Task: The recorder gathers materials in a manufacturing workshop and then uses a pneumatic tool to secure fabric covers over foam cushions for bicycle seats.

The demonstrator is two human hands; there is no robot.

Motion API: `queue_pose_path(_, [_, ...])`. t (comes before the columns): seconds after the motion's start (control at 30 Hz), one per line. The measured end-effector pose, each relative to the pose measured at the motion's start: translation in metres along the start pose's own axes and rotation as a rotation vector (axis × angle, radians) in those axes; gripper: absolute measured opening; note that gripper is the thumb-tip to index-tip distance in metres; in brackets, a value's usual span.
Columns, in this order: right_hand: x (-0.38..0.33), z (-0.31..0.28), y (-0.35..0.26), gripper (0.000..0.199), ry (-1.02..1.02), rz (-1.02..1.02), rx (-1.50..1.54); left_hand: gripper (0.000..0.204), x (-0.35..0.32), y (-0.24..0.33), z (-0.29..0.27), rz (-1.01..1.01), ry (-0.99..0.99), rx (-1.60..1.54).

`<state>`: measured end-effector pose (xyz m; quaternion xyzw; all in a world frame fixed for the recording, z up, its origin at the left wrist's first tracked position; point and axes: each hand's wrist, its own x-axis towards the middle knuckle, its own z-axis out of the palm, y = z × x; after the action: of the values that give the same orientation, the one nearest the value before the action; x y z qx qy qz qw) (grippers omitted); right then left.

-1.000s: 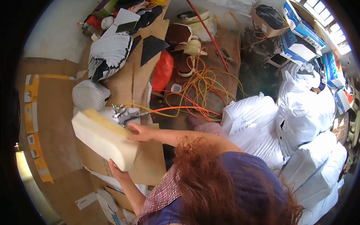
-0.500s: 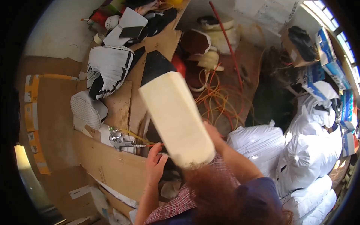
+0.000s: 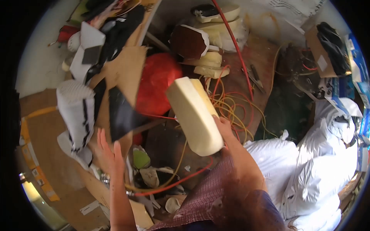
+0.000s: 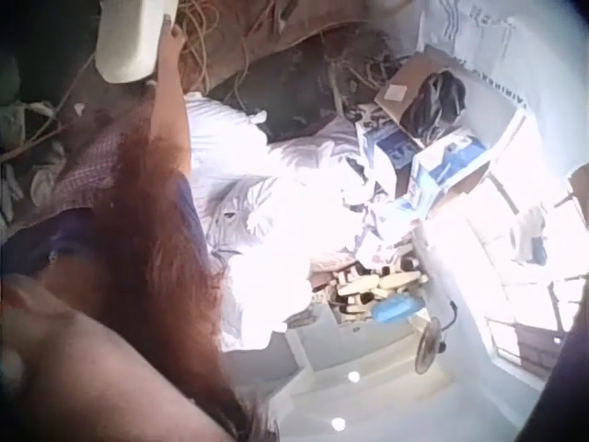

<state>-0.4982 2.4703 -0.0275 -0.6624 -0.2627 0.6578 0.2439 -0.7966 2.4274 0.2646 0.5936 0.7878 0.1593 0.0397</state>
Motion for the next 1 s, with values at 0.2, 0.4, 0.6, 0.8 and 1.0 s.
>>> queue_pose_path(0.2, [0.227,0.063,-0.02,0.036,0.02,-0.416,-0.097,0.053,0.004,-0.003,0.054,-0.076,-0.055,0.19])
queue_pose_path(0.4, [0.25,0.133,-0.062,0.05,-0.108,-0.904,-0.691,0.067,0.004,-0.018,0.063,-0.115,-0.009,0.198])
queue_pose_path(0.6, [0.299,0.153,-0.004,0.05,-0.202,-0.529,-0.864,0.069,0.006,-0.023,0.069,-0.152,-0.051,0.119])
queue_pose_path(0.8, [0.277,0.109,-0.077,0.021,0.046,-0.349,-0.065,0.069,0.008,-0.011,0.071,-0.168,0.0,0.128])
queue_pose_path(1.0, [0.315,-0.012,-0.089,0.027,0.336,-0.487,-0.196,0.068,0.013,-0.011,0.073,-0.194,-0.034,0.237])
